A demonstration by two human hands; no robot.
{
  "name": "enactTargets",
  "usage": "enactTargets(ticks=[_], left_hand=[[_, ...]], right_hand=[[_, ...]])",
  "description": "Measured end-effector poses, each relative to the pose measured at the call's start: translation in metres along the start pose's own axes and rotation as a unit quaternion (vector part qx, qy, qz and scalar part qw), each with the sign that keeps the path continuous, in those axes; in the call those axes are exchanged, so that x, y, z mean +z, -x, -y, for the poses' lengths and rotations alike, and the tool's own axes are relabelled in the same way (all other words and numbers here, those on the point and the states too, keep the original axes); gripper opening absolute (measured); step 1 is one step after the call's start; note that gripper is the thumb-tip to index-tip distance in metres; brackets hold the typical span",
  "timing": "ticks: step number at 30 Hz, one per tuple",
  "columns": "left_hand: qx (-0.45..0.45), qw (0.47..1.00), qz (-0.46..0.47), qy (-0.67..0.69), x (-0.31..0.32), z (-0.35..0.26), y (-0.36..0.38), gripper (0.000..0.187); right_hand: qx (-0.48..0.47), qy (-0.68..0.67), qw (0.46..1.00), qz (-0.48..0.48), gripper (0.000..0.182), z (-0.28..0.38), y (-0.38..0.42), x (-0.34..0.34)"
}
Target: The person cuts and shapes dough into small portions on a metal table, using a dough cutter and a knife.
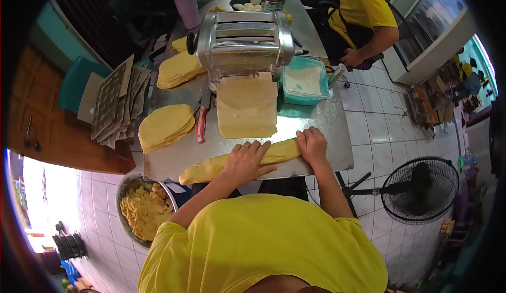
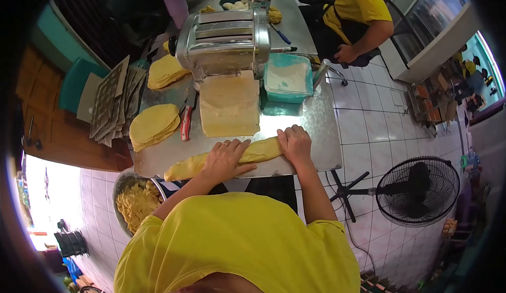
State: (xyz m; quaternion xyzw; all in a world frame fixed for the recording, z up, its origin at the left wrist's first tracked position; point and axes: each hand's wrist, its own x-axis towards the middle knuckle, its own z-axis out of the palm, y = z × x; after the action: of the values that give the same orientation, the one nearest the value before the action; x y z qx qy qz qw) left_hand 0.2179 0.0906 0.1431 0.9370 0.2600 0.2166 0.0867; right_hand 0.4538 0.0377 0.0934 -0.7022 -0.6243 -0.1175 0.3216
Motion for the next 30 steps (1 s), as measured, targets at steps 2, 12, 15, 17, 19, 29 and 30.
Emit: enactTargets(ticks=[2,12,15,17,19,29,30], left_hand=[[0.001,1.000,0.003,-0.009,0.006,0.001,0.000,0.045],[-0.023,1.000,0.001,-0.004,0.015,0.004,0.002,0.042],[-0.026,1.000,-0.003,-0.010,0.014,0.003,0.004,0.041],[-0.029,0.999,-0.011,-0.016,0.013,0.003,0.007,0.041],[-0.029,0.999,-0.015,-0.023,0.012,0.002,0.009,0.041],[-0.013,0.999,0.032,-0.035,0.007,0.003,0.013,0.047],[-0.022,0.998,0.053,-0.040,0.007,0.003,0.013,0.047]], right_hand=[[0.001,-0.001,1.000,-0.006,0.033,-0.001,0.001,0.000],[-0.004,0.010,1.000,0.008,0.033,-0.004,0.003,0.005],[-0.010,0.011,1.000,0.007,0.033,-0.005,0.004,0.004],[-0.017,0.008,1.000,0.011,0.032,-0.004,0.003,0.006],[-0.005,0.002,1.000,0.003,0.032,-0.004,0.004,0.006],[0.002,0.000,1.000,0.009,0.030,-0.004,0.005,0.007],[0.004,0.002,1.000,0.006,0.030,-0.005,0.006,0.007]])
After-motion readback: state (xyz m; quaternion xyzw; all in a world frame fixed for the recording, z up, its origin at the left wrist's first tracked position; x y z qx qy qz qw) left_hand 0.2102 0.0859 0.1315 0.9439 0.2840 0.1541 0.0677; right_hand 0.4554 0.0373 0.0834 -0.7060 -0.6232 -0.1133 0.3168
